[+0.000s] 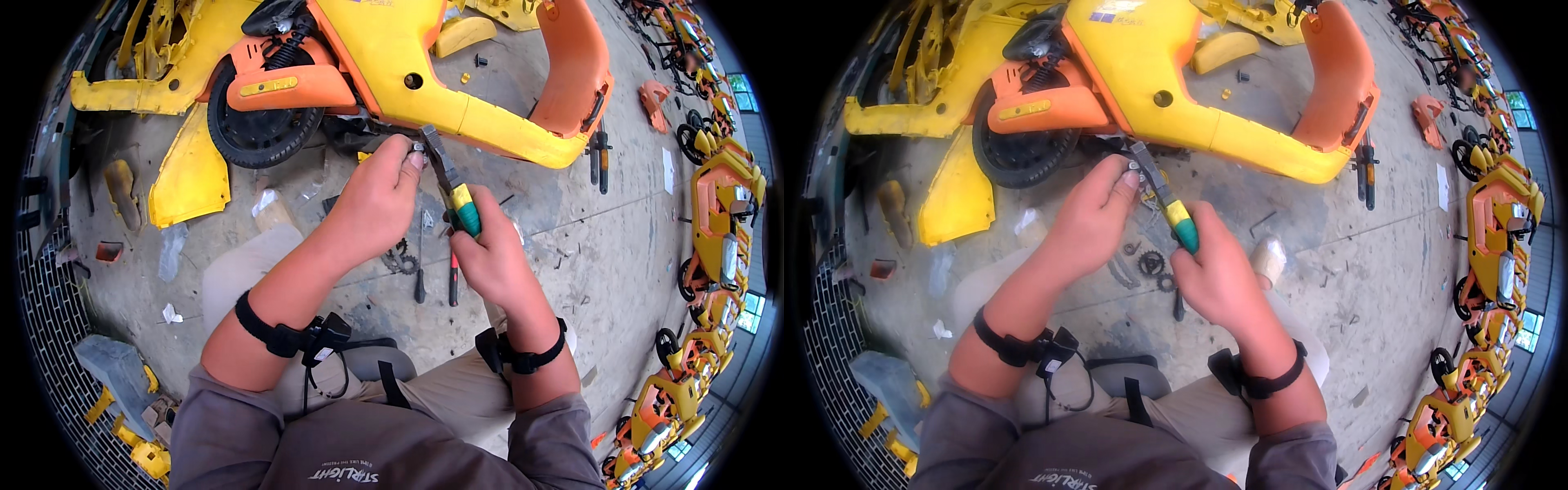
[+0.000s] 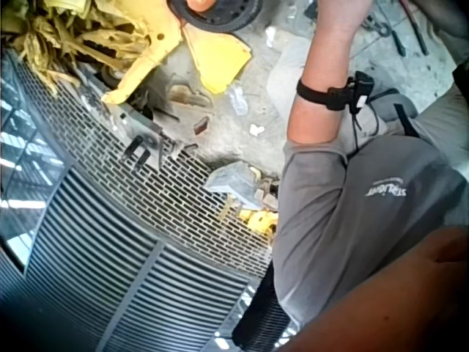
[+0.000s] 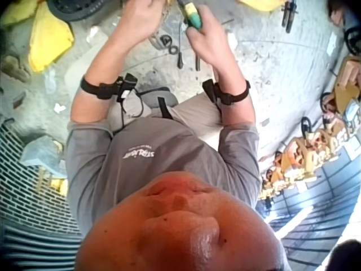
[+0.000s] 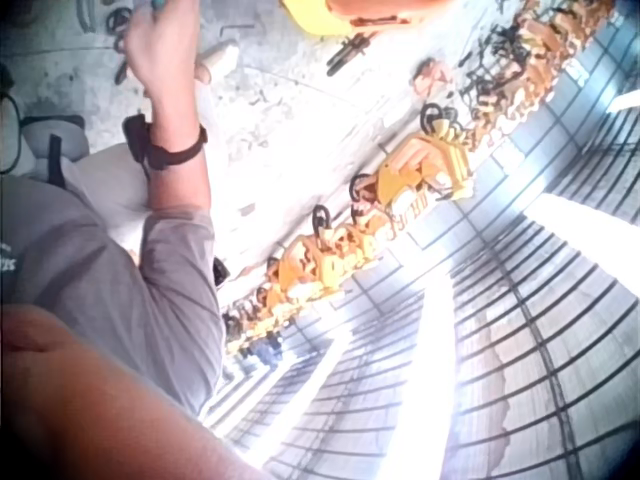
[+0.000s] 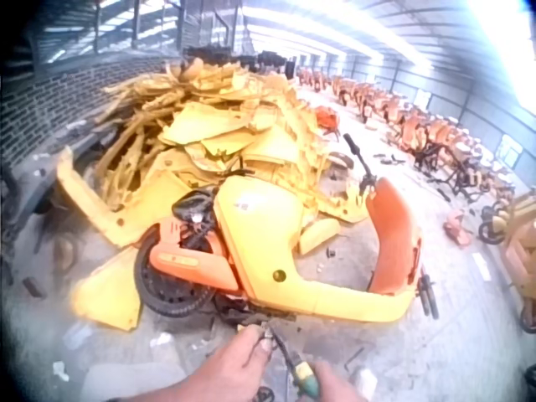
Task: The person is using pliers and a hammer to repair a scooter chain, handling a gear and the chain links by hand.
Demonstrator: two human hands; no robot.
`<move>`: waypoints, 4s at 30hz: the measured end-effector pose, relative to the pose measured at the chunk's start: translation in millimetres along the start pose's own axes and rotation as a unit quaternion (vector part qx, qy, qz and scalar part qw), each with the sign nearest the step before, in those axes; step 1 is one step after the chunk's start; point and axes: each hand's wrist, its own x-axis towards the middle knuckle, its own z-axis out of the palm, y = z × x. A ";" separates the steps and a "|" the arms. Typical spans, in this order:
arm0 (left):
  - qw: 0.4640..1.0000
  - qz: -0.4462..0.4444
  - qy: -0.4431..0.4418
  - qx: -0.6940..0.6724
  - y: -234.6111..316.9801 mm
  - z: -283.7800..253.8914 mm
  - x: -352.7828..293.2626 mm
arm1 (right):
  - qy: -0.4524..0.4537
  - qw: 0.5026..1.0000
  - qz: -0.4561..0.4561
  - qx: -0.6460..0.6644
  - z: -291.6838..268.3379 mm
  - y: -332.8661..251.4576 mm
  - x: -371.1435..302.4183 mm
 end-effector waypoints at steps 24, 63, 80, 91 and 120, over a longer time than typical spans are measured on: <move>0.999 0.013 0.009 0.050 -3.1 1.8 8.1 | 0.149 0.977 -0.145 0.047 0.7 1.2 -11.0; 0.972 -0.169 -0.071 0.148 -43.6 6.2 14.3 | 0.145 0.942 0.256 -0.160 195.1 336.4 97.7; 0.928 -0.339 -0.144 0.051 -222.7 78.8 62.8 | 0.272 0.923 0.242 -0.126 241.0 356.7 134.2; 0.921 -0.366 -0.131 -0.032 -366.6 125.0 102.0 | 0.353 0.817 0.386 -0.244 201.5 438.8 42.6; 0.958 -0.249 -0.018 0.140 -449.0 162.5 117.6 | 0.314 0.927 0.178 0.103 174.4 402.6 141.4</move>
